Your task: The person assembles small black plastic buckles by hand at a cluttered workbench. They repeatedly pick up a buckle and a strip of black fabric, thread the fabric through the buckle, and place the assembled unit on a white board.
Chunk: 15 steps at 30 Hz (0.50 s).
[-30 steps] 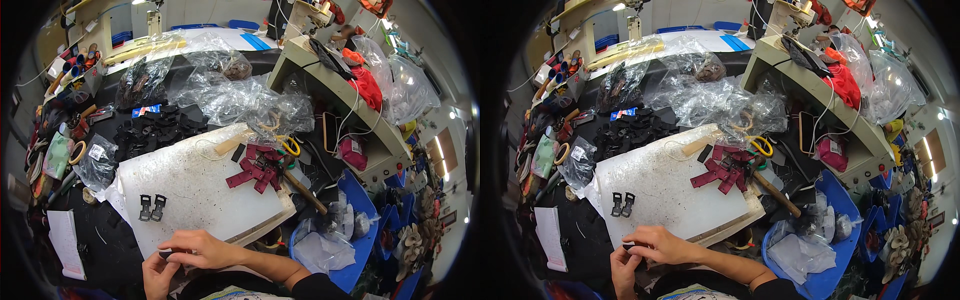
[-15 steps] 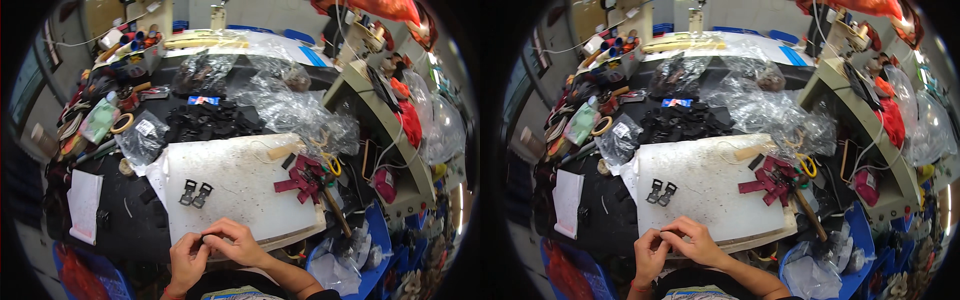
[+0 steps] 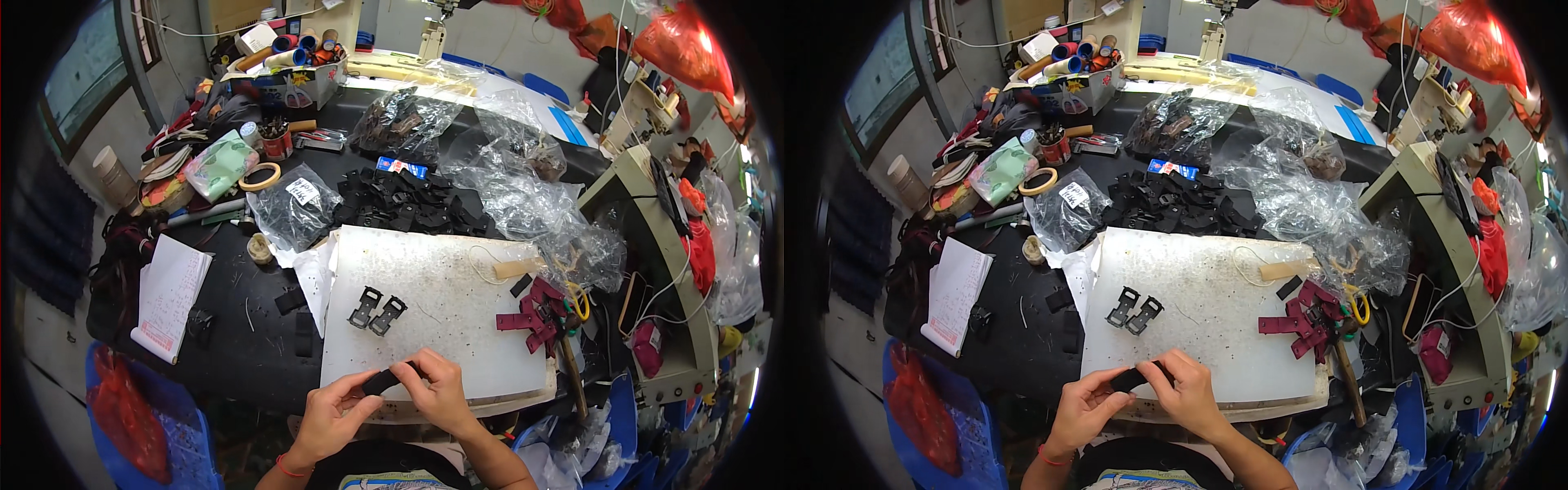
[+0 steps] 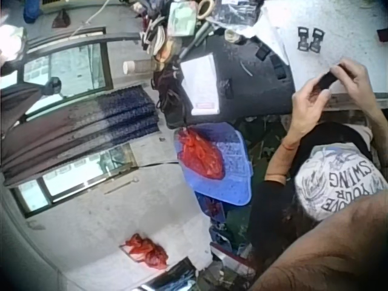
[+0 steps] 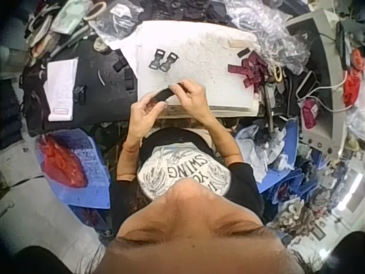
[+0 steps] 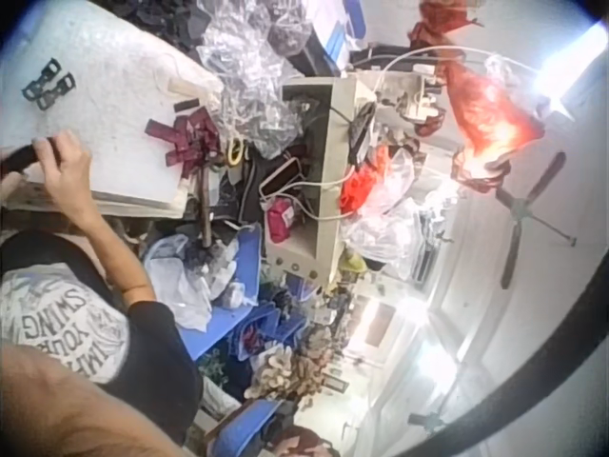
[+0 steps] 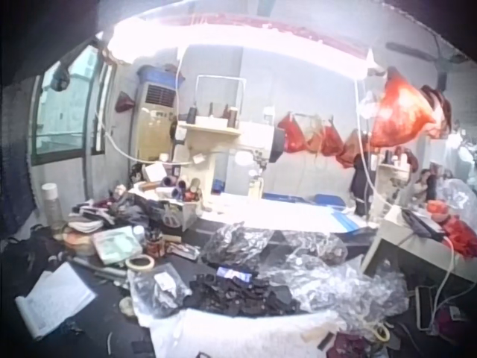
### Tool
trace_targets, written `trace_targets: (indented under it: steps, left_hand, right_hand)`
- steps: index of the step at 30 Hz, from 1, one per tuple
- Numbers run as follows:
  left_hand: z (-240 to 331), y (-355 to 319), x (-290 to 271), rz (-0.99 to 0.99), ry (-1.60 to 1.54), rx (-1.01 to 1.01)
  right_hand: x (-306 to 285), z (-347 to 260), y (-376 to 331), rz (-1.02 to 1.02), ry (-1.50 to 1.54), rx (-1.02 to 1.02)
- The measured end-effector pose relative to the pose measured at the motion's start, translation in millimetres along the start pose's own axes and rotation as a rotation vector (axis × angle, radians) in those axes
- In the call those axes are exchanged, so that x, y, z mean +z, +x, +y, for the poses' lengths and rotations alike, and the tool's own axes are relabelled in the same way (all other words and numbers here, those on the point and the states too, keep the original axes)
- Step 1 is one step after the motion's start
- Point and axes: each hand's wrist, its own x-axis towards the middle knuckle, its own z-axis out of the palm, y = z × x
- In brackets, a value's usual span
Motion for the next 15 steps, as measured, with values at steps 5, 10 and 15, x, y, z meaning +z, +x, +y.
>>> trace_targets:
  steps: [5, 10, 15]
  left_hand:
    - [-8.3, -0.8, 3.9, 0.163, 0.172, 0.097]
    - [-7.7, 0.6, -2.5, 0.136, 0.049, 0.086]
    - [5.1, 0.1, -2.5, 0.073, -0.212, -0.008]
  right_hand:
    - [12.1, -7.3, -6.6, 0.114, -0.260, -0.341]
    - [18.4, -13.3, -8.1, 0.189, -0.269, -0.340]
    - [12.5, -13.6, -4.4, 0.162, -0.248, -0.269]
